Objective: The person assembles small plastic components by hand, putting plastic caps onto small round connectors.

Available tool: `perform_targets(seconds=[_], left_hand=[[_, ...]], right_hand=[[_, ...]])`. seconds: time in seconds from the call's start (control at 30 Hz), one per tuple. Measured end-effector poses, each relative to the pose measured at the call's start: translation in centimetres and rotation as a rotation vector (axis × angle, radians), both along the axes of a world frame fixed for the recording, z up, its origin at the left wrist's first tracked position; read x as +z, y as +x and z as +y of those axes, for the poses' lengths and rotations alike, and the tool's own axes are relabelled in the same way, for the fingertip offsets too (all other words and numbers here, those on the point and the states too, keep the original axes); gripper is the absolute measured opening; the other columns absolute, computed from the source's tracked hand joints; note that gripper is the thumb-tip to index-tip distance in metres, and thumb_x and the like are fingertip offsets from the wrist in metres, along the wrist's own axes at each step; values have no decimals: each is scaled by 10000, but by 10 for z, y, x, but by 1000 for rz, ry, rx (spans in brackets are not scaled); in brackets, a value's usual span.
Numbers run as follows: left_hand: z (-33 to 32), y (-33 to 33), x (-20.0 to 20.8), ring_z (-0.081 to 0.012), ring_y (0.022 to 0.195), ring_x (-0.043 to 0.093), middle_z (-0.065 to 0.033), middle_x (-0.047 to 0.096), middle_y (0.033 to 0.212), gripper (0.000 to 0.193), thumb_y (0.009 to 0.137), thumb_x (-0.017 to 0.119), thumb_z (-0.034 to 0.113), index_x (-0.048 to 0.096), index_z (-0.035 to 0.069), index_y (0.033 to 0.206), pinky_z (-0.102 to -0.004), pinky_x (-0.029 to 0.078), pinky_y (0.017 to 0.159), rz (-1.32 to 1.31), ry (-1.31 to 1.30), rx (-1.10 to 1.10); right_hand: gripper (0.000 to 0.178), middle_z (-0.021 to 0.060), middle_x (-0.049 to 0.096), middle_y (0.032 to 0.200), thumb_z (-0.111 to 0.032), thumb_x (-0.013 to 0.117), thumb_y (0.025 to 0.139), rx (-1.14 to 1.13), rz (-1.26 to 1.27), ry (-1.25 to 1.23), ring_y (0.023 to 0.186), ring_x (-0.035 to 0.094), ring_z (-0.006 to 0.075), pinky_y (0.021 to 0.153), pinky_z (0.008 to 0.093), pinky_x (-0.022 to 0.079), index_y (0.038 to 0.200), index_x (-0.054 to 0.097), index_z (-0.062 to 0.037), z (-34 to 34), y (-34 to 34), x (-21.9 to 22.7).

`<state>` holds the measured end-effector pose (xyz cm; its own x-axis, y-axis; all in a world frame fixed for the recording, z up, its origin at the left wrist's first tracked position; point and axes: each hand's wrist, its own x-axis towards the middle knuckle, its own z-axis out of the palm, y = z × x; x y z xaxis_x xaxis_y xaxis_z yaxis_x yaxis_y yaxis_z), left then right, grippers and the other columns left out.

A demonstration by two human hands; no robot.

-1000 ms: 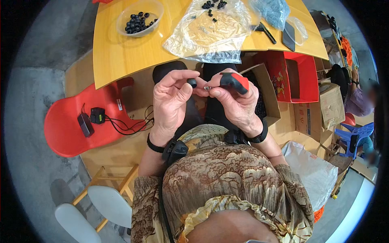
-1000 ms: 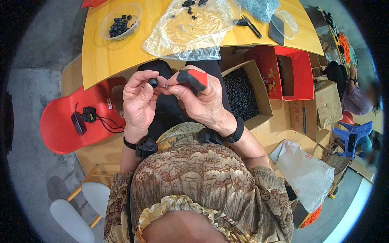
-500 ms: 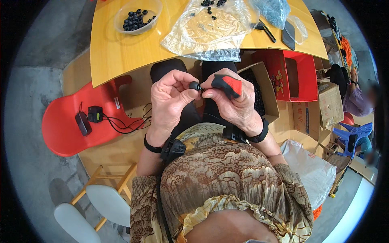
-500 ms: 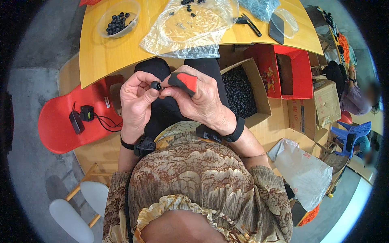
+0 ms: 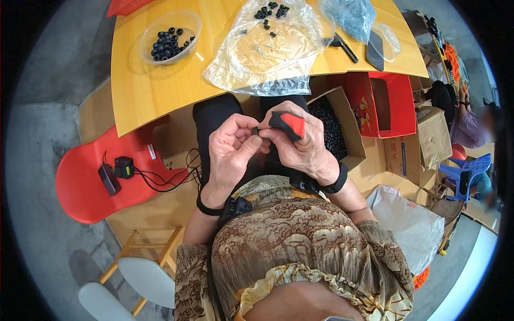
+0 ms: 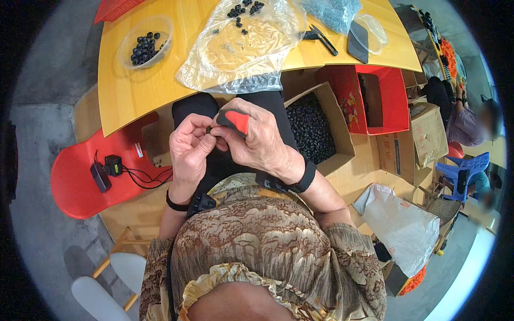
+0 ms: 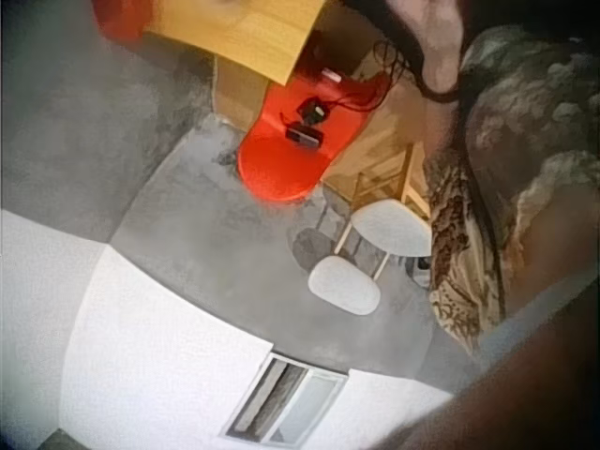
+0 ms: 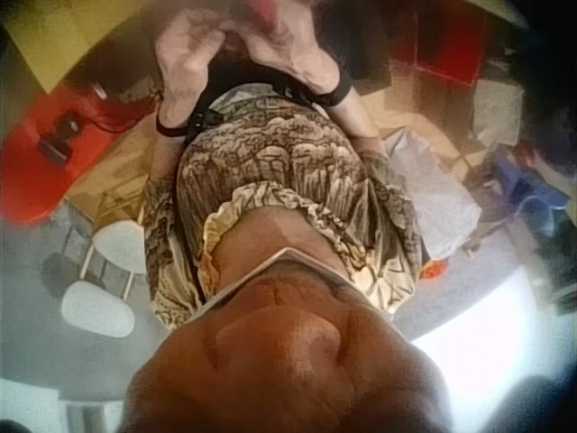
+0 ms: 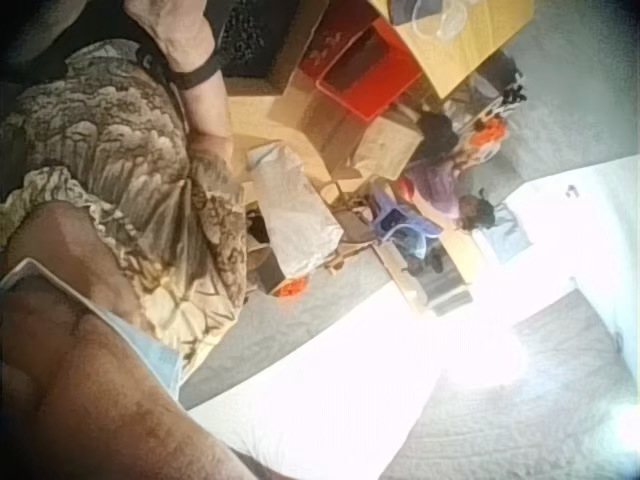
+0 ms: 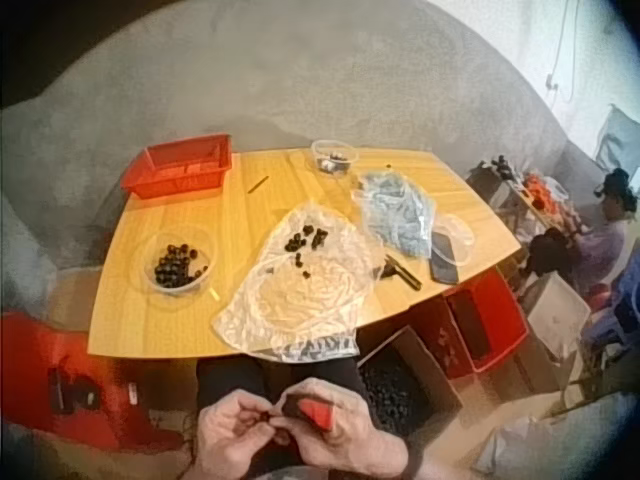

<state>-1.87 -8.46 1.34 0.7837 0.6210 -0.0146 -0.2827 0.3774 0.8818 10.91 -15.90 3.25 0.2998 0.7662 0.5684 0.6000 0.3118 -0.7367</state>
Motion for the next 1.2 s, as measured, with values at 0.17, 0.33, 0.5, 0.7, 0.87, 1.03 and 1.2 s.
perform_targets(seconds=[0.17, 0.33, 0.5, 0.7, 0.87, 1.03, 1.2], left_hand=[[5, 2, 1, -83, 691, 582, -54, 603, 791, 123, 839, 576, 46, 521, -11, 933, -198, 488, 622, -20, -23, 21], [6, 2, 1, -83, 689, 580, -52, 603, 798, 136, 852, 572, 91, 526, -7, 935, -200, 485, 612, -23, -26, 27], [10, 4, -3, -102, 687, 578, -67, 596, 793, 172, 855, 577, 143, 526, -5, 926, -219, 487, 620, -103, -68, 30], [15, 4, -3, -138, 684, 558, -92, 582, 794, 204, 840, 592, 159, 510, -1, 935, -247, 461, 650, -166, -82, 33], [15, 3, -1, -129, 680, 577, -90, 596, 796, 230, 818, 622, 177, 524, -5, 921, -231, 474, 665, -182, -103, 86], [14, 0, 1, -134, 681, 579, -93, 596, 797, 230, 819, 620, 172, 522, -7, 924, -237, 476, 666, -189, -97, 99], [13, -3, 3, -136, 680, 578, -96, 597, 797, 220, 820, 619, 159, 517, -8, 922, -239, 477, 665, -207, -90, 112]], right_hand=[[263, 92, 568, 770, 44, 705, 575, 0, -38, 1, 648, 591, 247, 537, 298, 477, 779, 552, -20, -1, -4, 1], [240, 102, 574, 762, 43, 700, 583, 62, -15, -49, 649, 593, 254, 545, 300, 478, 768, 560, -16, 1, 2, 6], [128, 126, 592, 710, -39, 664, 684, -88, -3, -249, 634, 597, 276, 557, 317, 468, 794, 601, -18, 20, 36, 23], [186, 196, 595, 712, -174, 670, 700, -354, -364, -353, 673, 585, 364, 584, 392, 458, 766, 620, -8, 88, 126, -23], [194, 167, 622, 752, -149, 654, 715, -368, -499, -439, 692, 607, 308, 626, 360, 474, 877, 640, -42, 115, 145, -48], [183, 194, 615, 793, -146, 645, 724, -376, -501, -477, 722, 598, 338, 636, 355, 477, 884, 649, -57, 120, 141, -48], [158, 88, 640, 772, -59, 602, 782, -220, -15, -315, 680, 611, 164, 599, 264, 465, 926, 621, 4, 87, 111, -3]])
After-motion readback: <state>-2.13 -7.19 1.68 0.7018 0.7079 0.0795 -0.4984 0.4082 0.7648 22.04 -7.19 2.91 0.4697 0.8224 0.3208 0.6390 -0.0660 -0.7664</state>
